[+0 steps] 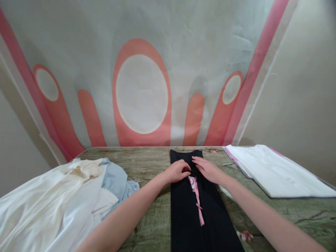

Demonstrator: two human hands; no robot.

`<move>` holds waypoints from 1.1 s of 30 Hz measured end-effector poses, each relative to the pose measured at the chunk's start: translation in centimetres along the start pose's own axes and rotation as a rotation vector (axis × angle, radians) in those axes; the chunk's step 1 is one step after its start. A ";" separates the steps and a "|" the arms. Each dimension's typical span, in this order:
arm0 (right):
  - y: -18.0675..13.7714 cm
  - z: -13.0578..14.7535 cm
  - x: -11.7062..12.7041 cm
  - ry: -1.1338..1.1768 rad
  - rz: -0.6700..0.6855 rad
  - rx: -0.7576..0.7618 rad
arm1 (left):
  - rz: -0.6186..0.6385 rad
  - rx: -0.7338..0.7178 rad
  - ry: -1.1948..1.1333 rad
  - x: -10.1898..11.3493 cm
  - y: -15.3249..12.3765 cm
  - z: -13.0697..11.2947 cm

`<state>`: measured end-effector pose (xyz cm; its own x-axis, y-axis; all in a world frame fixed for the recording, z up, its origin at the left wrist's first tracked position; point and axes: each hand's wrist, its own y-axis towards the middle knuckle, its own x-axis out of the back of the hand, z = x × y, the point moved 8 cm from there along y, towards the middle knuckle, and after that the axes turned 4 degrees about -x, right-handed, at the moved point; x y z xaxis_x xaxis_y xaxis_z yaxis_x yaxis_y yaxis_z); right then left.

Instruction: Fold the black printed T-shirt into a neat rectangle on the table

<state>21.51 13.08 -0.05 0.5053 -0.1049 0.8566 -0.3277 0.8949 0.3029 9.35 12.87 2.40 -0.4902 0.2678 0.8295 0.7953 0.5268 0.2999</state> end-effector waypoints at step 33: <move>-3.9 3.9 0.3 -0.054 0.008 0.151 | -0.078 0.056 0.295 0.8 -2.0 -0.9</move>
<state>19.85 7.86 0.69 0.4603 -0.1249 0.8789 -0.4498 0.8208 0.3522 7.66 11.28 2.93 -0.4177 -0.0162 0.9085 0.7348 0.5822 0.3481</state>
